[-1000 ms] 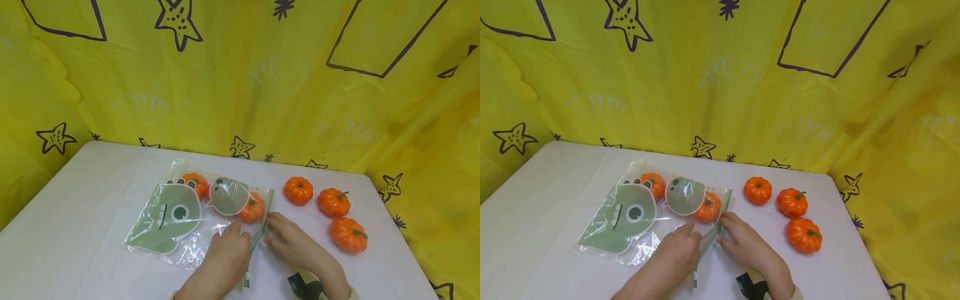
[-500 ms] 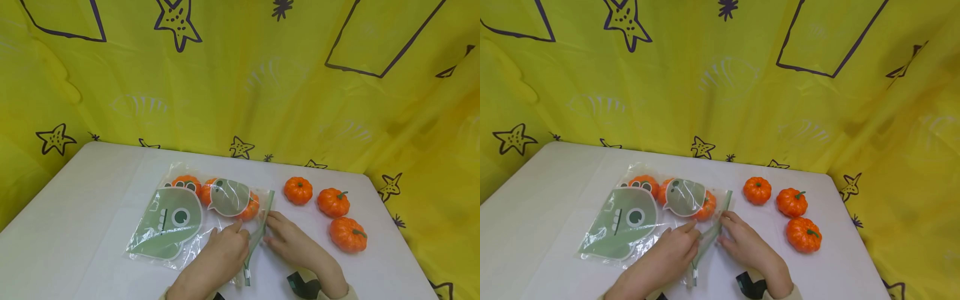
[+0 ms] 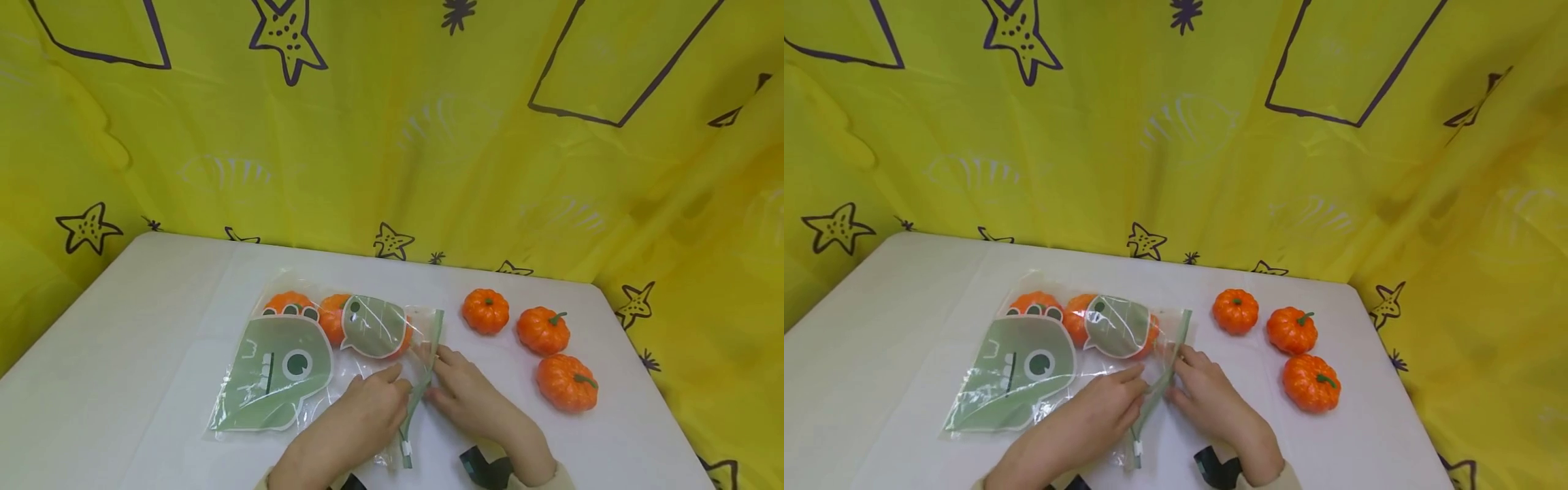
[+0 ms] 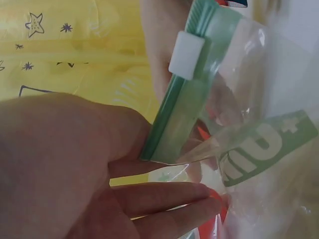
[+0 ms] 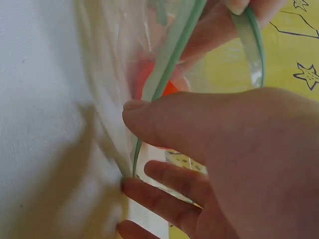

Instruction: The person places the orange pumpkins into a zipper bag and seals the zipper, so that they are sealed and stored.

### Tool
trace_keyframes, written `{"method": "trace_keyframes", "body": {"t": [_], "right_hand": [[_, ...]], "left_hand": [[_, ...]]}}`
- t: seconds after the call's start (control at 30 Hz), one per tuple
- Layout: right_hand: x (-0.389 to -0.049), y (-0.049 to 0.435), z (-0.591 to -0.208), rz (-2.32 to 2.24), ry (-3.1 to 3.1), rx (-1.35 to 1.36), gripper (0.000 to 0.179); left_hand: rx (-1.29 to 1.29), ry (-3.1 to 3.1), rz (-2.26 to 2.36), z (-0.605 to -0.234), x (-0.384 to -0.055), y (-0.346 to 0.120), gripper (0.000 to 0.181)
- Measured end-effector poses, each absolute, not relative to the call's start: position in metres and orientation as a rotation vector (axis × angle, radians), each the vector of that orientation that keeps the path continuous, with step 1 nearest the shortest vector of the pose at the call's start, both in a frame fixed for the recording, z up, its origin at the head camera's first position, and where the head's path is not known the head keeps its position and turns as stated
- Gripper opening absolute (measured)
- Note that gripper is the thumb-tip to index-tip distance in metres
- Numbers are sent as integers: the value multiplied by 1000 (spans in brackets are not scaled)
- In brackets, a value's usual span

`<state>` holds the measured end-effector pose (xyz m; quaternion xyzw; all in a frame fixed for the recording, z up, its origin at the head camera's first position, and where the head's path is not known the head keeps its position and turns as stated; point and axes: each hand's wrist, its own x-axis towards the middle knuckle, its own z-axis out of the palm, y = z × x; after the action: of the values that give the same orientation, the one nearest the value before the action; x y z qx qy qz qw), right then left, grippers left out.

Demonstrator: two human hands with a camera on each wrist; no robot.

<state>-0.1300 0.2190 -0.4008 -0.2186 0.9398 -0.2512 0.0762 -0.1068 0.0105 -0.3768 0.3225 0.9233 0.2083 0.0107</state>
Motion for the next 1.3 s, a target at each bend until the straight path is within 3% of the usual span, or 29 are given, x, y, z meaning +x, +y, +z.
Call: {"method": "trace_keyframes", "body": {"t": [0.57,0.97,1.3], "right_hand": [[-149,247,-393,-944,3109,-238,39],[-173,254,-403,-823,3137,13,68],[-170,243,-406,-914,3240,13,45]], "left_hand": [[874,3036,581,-385,-108,11,11],[812,3050,819,-389,-111,13,5],[712,2728,1195,-385,-119,12,7]]}}
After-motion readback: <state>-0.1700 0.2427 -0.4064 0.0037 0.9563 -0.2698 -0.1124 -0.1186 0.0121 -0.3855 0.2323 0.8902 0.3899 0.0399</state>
